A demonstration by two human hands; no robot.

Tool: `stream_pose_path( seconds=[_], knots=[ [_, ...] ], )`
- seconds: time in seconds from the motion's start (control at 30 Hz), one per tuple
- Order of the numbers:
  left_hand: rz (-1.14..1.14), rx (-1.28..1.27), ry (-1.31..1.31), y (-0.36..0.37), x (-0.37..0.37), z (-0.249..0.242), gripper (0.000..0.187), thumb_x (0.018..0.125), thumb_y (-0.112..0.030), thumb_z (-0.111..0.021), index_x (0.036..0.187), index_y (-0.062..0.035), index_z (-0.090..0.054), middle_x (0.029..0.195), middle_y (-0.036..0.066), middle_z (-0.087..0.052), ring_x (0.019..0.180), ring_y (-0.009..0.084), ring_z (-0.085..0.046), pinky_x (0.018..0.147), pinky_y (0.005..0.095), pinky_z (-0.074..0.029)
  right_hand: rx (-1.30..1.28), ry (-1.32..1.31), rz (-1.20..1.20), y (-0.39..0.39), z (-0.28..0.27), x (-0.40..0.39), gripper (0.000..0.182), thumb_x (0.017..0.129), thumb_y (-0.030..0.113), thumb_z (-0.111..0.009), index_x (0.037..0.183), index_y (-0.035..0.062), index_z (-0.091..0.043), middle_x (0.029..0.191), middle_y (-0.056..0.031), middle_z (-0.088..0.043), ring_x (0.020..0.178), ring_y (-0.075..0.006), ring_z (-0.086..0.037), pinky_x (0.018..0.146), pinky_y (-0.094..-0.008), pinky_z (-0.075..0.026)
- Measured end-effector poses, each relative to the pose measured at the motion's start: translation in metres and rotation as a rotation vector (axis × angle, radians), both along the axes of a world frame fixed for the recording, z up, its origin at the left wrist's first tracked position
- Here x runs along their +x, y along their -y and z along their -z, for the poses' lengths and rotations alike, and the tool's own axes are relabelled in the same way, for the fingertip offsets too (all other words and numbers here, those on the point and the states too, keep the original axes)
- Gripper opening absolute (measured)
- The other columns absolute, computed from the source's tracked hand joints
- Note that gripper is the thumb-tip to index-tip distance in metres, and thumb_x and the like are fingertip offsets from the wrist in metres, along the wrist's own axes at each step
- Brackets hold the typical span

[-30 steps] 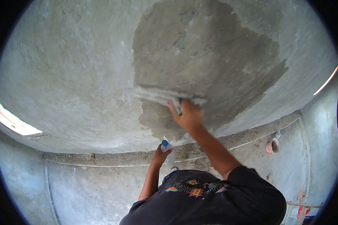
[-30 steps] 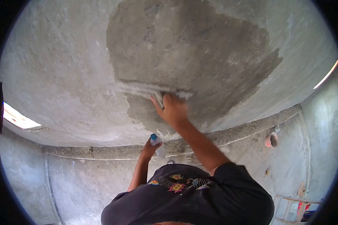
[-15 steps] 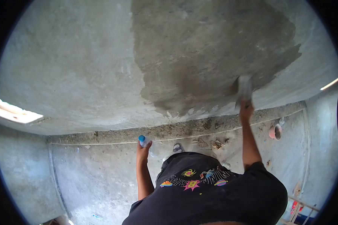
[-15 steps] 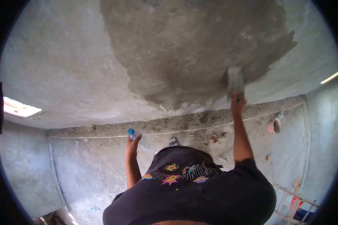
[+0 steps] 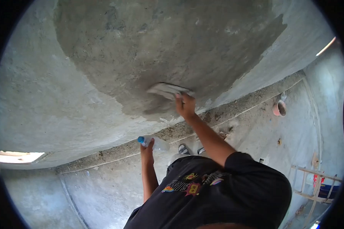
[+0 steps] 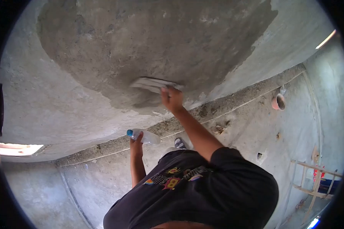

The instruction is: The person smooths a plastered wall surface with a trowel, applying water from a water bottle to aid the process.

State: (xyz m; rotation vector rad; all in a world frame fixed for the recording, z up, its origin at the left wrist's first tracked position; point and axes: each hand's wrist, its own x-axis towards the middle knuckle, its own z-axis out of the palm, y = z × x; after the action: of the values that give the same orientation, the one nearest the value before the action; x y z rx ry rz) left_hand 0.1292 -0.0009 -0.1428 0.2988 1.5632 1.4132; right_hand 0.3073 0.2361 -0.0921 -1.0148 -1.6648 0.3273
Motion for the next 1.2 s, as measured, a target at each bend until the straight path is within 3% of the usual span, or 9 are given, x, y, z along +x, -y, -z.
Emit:
stream_pose_path(
  seconds=[0.1,0.27,0.3,0.4,0.5,0.8,0.9,1.03,1.2],
  knots=[
    [-0.174,0.023,0.034,0.027,-0.004,-0.025,0.038,0.087,-0.017,-0.071,0.119,-0.004,-0.056,0.108,0.006,-0.063,0.101,0.018,-0.06,0.088,0.0326,-0.047,-0.49,-0.991,0.068,-0.026,0.116,0.029,0.035,0.097,0.033,-0.055,0.096,-0.0005,-0.065,0.068,-0.0061,-0.062,0.049,-0.0132,-0.043,0.046,-0.031,-0.034],
    [-0.333,-0.049,0.043,0.099,-0.029,-0.025,0.034,0.087,-0.016,-0.071,0.115,-0.0039,-0.056,0.107,0.006,-0.063,0.101,0.0175,-0.06,0.089,0.0328,-0.046,-0.715,-1.42,0.347,-0.022,0.104,0.016,0.04,0.098,0.032,-0.051,0.12,-0.0005,-0.059,0.069,-0.0018,-0.058,0.053,-0.009,-0.033,0.05,-0.0276,-0.033],
    [-0.312,-0.087,-0.033,0.109,-0.034,-0.018,0.034,0.087,-0.016,-0.071,0.115,-0.0042,-0.056,0.107,0.006,-0.063,0.101,0.0176,-0.06,0.088,0.0334,-0.046,-0.641,-1.442,0.417,-0.01,0.094,-0.013,0.031,0.097,0.03,-0.05,0.099,0.0018,-0.063,0.063,0.0001,-0.052,0.054,-0.0111,-0.034,0.051,-0.0305,-0.032],
    [-0.292,-0.113,-0.128,0.13,-0.046,-0.006,0.035,0.087,-0.016,-0.071,0.117,-0.0046,-0.055,0.109,0.007,-0.062,0.1,0.0184,-0.06,0.087,0.0345,-0.046,-0.346,-0.517,-0.095,0.037,0.134,-0.073,0.029,0.095,0.02,-0.048,0.073,0.0024,-0.056,0.064,-0.0119,-0.049,0.053,-0.0233,-0.043,0.053,-0.0377,-0.037],
    [-0.51,-0.085,-0.092,0.135,-0.046,-0.027,0.04,0.088,-0.016,-0.071,0.121,-0.003,-0.053,0.114,0.009,-0.061,0.106,0.0223,-0.059,0.094,0.0384,-0.046,-0.211,-0.214,-0.137,0.07,0.048,-0.115,0.027,0.093,0.024,-0.059,0.074,0.005,-0.054,0.067,-0.0175,-0.052,0.059,-0.0389,-0.053,0.053,-0.0461,-0.041],
    [-0.524,0.011,-0.032,0.145,-0.052,-0.032,0.046,0.087,-0.016,-0.072,0.125,-0.0024,-0.05,0.12,0.011,-0.059,0.112,0.0247,-0.057,0.098,0.043,-0.045,-0.203,-0.332,-0.04,0.048,0.023,-0.089,0.033,0.092,0.019,-0.061,0.067,0.0039,-0.045,0.059,-0.0195,-0.05,0.052,-0.0395,-0.052,0.046,-0.0471,-0.038],
    [-0.503,0.004,-0.024,0.15,-0.052,-0.023,0.046,0.087,-0.016,-0.072,0.126,-0.0043,-0.051,0.12,0.01,-0.06,0.112,0.025,-0.057,0.098,0.0444,-0.045,-0.288,-0.151,0.133,0.027,0.11,-0.031,0.023,0.095,0.022,-0.055,0.082,0.0031,-0.057,0.074,-0.0216,-0.058,0.072,-0.0443,-0.058,0.062,-0.0501,-0.045],
    [-0.436,-0.015,-0.017,0.155,-0.053,-0.016,0.049,0.086,-0.02,-0.073,0.128,-0.0084,-0.05,0.121,0.008,-0.059,0.112,0.024,-0.057,0.094,0.042,-0.045,-0.836,-0.236,0.368,-0.019,0.161,0.06,0.032,0.101,0.028,-0.045,0.093,0.0008,-0.058,0.086,-0.0166,-0.064,0.074,-0.0304,-0.062,0.065,-0.0451,-0.046],
    [-0.427,-0.059,-0.023,0.159,-0.054,-0.007,0.051,0.086,-0.02,-0.073,0.129,-0.0082,-0.049,0.122,0.009,-0.058,0.111,0.0248,-0.057,0.094,0.0435,-0.045,-0.672,-0.712,0.246,-0.086,0.188,0.166,0.035,0.101,0.033,-0.05,0.087,0.0021,-0.059,0.072,-0.0042,-0.059,0.067,-0.0142,-0.057,0.058,-0.032,-0.043]
  ],
)
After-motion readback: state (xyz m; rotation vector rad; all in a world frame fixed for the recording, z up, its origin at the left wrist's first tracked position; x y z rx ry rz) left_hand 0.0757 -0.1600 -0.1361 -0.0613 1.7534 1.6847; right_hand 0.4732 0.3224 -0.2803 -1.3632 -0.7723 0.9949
